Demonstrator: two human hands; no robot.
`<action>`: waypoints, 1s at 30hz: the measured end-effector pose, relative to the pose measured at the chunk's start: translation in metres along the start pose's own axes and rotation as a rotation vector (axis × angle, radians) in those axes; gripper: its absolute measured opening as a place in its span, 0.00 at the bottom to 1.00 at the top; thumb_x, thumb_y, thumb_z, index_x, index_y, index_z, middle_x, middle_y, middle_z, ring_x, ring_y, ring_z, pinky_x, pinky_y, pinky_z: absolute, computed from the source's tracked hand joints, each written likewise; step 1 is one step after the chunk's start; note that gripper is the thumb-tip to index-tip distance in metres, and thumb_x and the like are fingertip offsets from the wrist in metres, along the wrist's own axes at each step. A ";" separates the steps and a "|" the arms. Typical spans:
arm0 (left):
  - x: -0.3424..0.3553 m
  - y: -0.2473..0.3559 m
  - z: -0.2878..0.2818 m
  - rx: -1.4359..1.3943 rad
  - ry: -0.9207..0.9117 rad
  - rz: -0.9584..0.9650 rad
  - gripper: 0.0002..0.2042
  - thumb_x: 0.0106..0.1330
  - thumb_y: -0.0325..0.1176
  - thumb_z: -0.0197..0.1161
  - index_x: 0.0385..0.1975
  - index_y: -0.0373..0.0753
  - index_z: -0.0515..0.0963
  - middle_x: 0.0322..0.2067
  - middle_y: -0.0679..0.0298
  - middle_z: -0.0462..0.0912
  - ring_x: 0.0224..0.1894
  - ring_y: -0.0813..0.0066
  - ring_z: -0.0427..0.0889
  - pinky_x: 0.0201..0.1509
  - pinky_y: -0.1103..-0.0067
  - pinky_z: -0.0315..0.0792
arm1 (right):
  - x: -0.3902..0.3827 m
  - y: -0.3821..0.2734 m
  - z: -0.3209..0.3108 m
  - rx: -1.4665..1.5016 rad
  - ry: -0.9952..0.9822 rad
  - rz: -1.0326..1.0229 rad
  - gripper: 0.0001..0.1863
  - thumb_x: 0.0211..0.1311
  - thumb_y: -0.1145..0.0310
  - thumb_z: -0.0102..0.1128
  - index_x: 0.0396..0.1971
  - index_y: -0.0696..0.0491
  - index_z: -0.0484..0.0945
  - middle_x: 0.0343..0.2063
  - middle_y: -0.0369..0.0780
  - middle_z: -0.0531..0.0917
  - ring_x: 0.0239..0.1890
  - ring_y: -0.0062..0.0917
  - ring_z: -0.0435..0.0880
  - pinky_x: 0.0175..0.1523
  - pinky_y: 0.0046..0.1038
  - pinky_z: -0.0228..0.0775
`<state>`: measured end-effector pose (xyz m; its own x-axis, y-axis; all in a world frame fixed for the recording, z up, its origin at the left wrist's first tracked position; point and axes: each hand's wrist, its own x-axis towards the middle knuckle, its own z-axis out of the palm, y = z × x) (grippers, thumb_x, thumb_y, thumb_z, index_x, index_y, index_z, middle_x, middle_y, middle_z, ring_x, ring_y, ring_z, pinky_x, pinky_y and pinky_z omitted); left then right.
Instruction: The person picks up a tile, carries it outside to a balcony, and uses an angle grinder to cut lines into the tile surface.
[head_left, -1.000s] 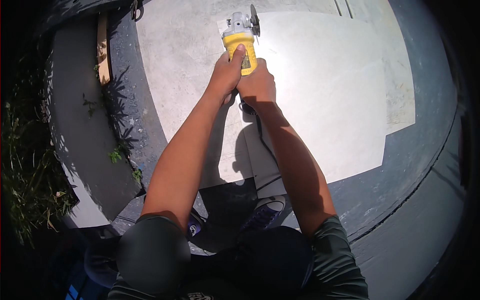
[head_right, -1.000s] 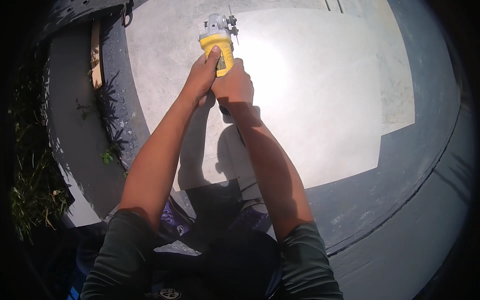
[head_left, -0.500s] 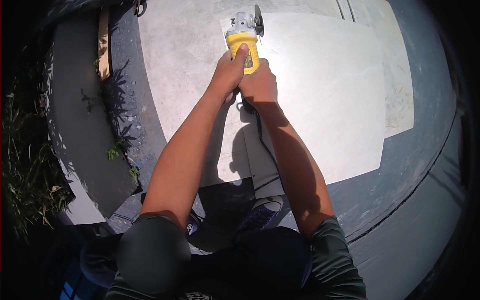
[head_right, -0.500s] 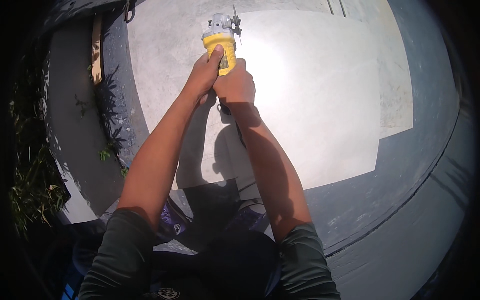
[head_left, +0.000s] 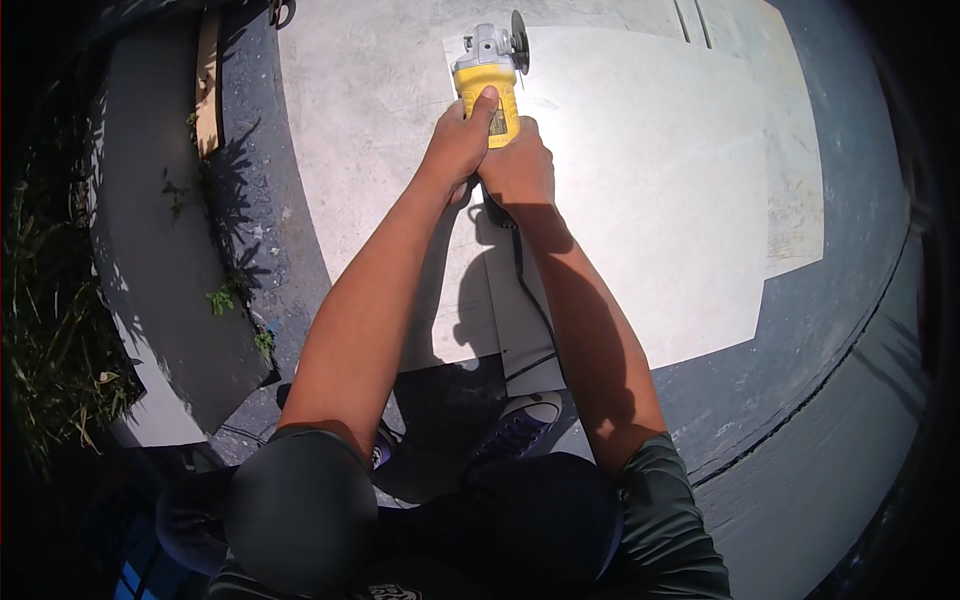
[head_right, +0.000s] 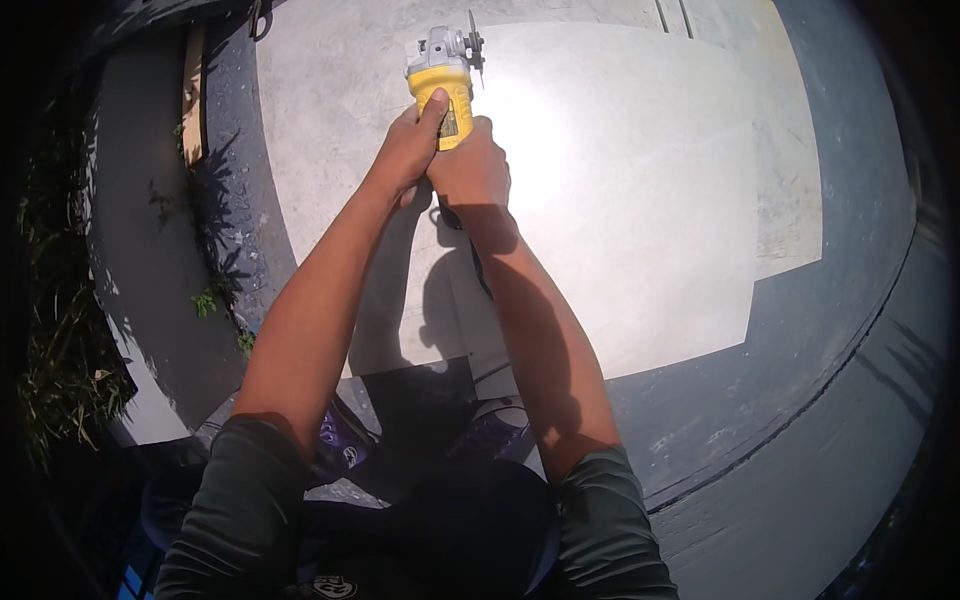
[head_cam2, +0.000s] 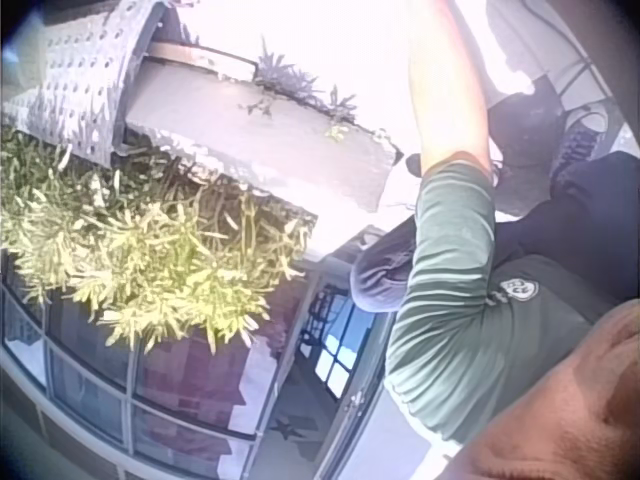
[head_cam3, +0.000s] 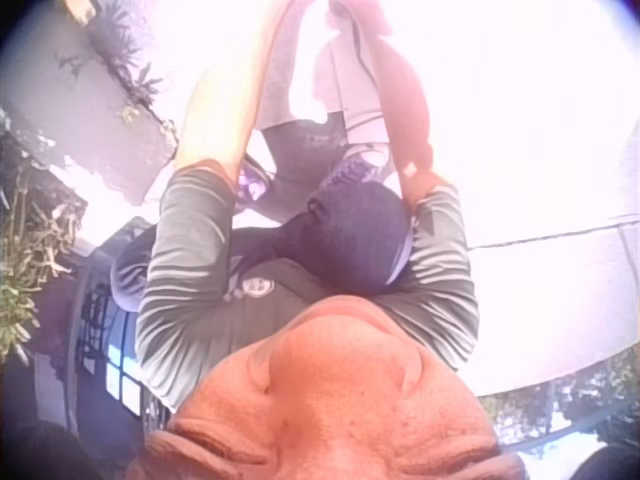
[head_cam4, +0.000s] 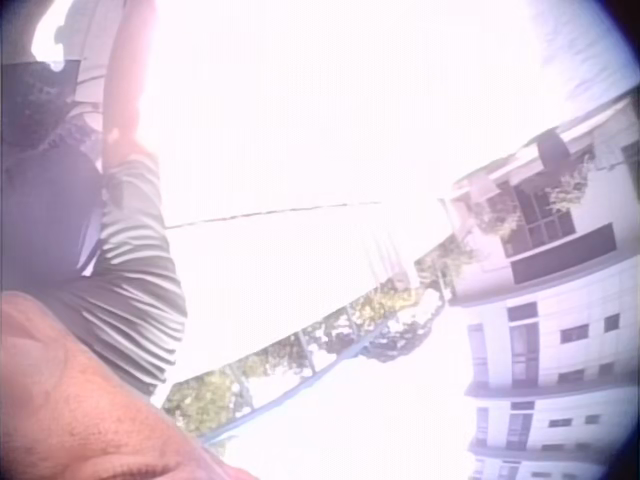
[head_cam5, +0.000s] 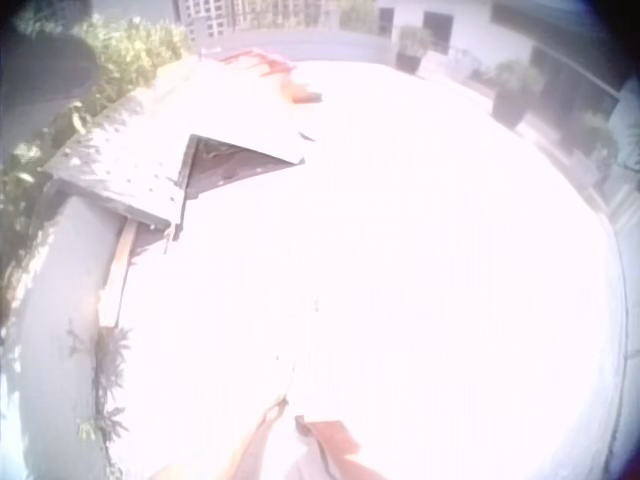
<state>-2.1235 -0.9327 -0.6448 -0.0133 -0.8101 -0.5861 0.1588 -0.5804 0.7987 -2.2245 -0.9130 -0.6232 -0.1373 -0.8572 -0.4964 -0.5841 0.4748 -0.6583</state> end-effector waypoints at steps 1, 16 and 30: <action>0.000 -0.001 0.001 -0.001 0.000 0.000 0.32 0.79 0.57 0.54 0.63 0.30 0.72 0.51 0.56 0.83 0.52 0.74 0.83 0.58 0.75 0.75 | 0.000 0.000 -0.001 -0.010 0.000 0.004 0.30 0.61 0.49 0.69 0.51 0.59 0.72 0.42 0.55 0.87 0.49 0.50 0.88 0.55 0.45 0.79; 0.004 -0.003 0.002 -0.029 0.034 0.022 0.27 0.79 0.52 0.56 0.55 0.27 0.75 0.45 0.55 0.84 0.44 0.72 0.84 0.50 0.74 0.78 | -0.001 -0.001 -0.001 -0.012 0.009 0.002 0.31 0.60 0.49 0.70 0.49 0.60 0.72 0.41 0.56 0.88 0.48 0.50 0.88 0.54 0.45 0.79; 0.000 0.000 0.002 -0.015 0.006 0.003 0.32 0.78 0.57 0.55 0.61 0.29 0.73 0.49 0.56 0.84 0.50 0.74 0.84 0.57 0.76 0.76 | 0.001 0.001 0.000 -0.001 0.003 0.013 0.28 0.62 0.51 0.68 0.49 0.59 0.72 0.43 0.56 0.87 0.49 0.51 0.88 0.55 0.46 0.78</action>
<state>-2.1258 -0.9331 -0.6449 -0.0066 -0.8113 -0.5846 0.1733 -0.5767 0.7984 -2.2249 -0.9130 -0.6246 -0.1469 -0.8515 -0.5033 -0.5833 0.4855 -0.6511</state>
